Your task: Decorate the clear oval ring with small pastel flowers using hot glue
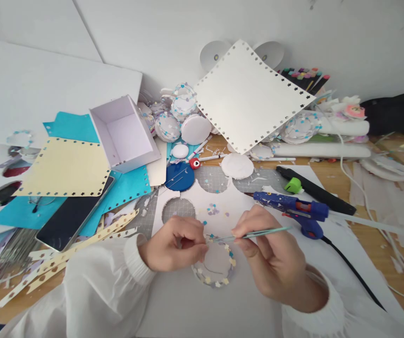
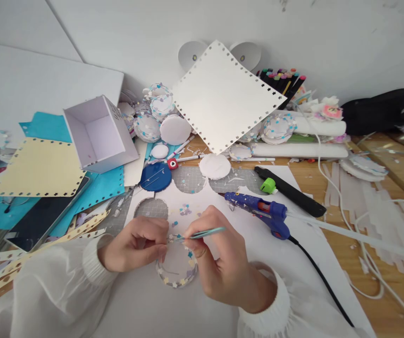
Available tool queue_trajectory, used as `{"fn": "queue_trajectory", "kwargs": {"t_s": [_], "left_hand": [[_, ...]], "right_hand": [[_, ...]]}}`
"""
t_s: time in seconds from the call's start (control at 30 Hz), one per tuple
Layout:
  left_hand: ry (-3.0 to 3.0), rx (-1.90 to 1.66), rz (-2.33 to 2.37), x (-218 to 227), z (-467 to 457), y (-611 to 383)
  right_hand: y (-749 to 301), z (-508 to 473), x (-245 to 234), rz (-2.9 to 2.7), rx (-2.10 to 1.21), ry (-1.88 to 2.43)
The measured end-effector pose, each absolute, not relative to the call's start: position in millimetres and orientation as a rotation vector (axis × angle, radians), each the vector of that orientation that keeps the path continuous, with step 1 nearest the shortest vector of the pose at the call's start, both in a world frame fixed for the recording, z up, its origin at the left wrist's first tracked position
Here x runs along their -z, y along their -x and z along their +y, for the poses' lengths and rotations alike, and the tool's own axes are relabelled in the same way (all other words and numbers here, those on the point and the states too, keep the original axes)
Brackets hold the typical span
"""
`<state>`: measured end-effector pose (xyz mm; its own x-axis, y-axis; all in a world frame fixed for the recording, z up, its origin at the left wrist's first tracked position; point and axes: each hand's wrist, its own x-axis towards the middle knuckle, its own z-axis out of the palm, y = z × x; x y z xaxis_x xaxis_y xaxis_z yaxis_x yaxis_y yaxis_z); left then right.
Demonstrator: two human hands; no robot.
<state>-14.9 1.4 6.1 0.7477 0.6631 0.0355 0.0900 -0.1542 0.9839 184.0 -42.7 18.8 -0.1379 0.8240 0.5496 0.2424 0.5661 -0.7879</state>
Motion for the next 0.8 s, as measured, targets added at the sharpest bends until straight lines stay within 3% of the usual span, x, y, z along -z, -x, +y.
{"fn": "queue_trajectory", "kwargs": {"t_s": [0.3, 0.8], "left_hand": [[-1.675, -0.570, 0.615, -5.5, 1.8, 14.2], [-1.598, -0.564, 0.603, -3.6, 2.6, 16.9]], "right_hand": [[-184.8, -44.4, -17.6, -1.823, -0.468, 0.769], [-184.8, -46.0, -17.1, -1.765, -0.487, 0.778]]}}
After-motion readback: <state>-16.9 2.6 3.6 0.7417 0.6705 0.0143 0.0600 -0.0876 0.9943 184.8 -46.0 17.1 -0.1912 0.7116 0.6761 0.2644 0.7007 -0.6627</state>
